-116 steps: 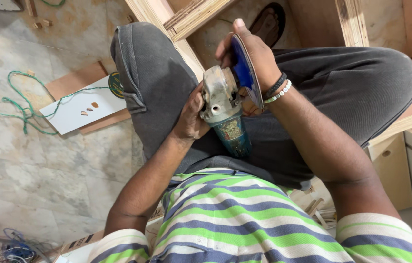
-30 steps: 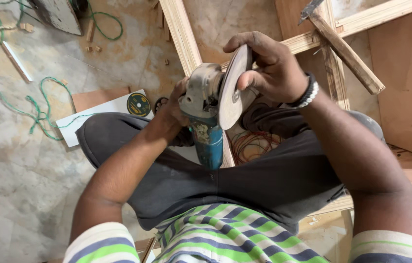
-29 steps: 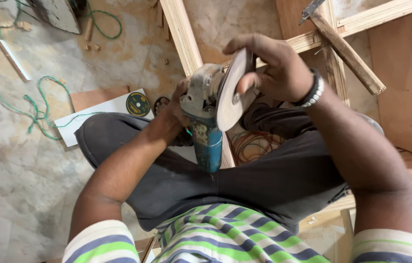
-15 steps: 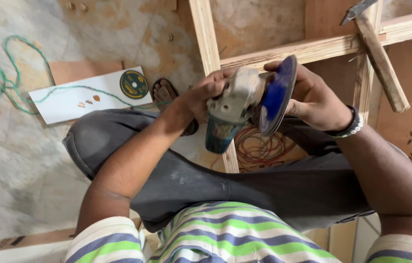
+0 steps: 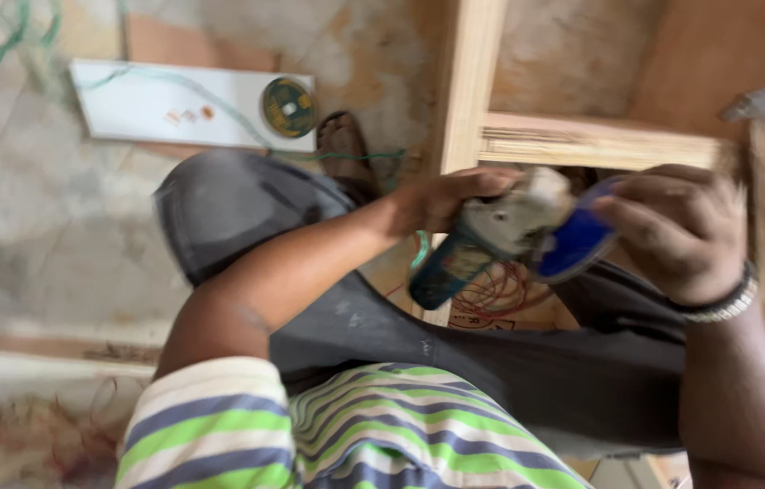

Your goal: The person uses an angle grinder to sand the edges of a wooden cabinet frame and replaces the sanding disc by hand.

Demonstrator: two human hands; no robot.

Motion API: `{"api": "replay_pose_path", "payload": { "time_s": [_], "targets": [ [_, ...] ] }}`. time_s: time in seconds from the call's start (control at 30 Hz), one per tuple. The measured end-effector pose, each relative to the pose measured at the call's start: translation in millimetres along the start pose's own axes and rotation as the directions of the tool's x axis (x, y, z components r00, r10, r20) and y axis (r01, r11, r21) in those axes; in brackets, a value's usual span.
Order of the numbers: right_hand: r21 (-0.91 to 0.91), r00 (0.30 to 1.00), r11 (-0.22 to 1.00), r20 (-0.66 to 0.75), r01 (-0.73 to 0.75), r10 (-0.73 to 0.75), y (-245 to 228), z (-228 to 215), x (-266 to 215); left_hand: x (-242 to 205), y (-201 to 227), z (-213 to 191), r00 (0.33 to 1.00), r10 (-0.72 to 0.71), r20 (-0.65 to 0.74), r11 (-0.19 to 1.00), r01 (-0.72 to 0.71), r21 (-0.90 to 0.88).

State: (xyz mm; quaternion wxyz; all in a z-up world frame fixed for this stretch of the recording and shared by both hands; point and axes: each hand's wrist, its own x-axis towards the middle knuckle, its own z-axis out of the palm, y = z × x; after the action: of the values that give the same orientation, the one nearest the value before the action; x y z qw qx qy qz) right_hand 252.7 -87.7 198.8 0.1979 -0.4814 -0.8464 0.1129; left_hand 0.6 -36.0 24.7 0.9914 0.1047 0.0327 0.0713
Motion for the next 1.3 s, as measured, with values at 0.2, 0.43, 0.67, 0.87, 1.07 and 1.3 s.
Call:
{"api": "replay_pose_path", "payload": {
  "time_s": [0.2, 0.43, 0.67, 0.87, 1.07, 1.3],
  "targets": [
    [0.887, 0.723, 0.046, 0.343, -0.459, 0.599, 6, 36, 11, 37, 8, -10, 0.984, 0.179, -0.008, 0.982, -0.178, 0.057],
    [0.749, 0.873, 0.545, 0.091, -0.377, 0.479, 34, 39, -18, 42, 18, -5, 0.987, 0.155, 0.043, 0.987, -0.152, -0.058],
    [0.261, 0.986, 0.965, -0.148, -0.032, 0.073, 16, -3, -12, 27, 10, 8, 0.990, 0.109, 0.090, 0.986, -0.119, 0.119],
    [0.587, 0.779, 0.543, 0.278, -0.601, 0.562, 32, 23, 12, 31, 16, 5, 0.992, 0.128, 0.004, 0.990, -0.127, -0.054],
    [0.665, 0.761, 0.377, 0.511, -0.644, 0.399, 67, 54, 22, 4, 46, 2, 0.974, 0.173, -0.147, 0.983, -0.179, -0.029],
    [0.450, 0.868, 0.742, 0.265, -0.496, 0.419, 20, 15, 135, -47, 71, 22, 0.955, 0.244, -0.171, 0.946, -0.273, -0.174]
  ]
}}
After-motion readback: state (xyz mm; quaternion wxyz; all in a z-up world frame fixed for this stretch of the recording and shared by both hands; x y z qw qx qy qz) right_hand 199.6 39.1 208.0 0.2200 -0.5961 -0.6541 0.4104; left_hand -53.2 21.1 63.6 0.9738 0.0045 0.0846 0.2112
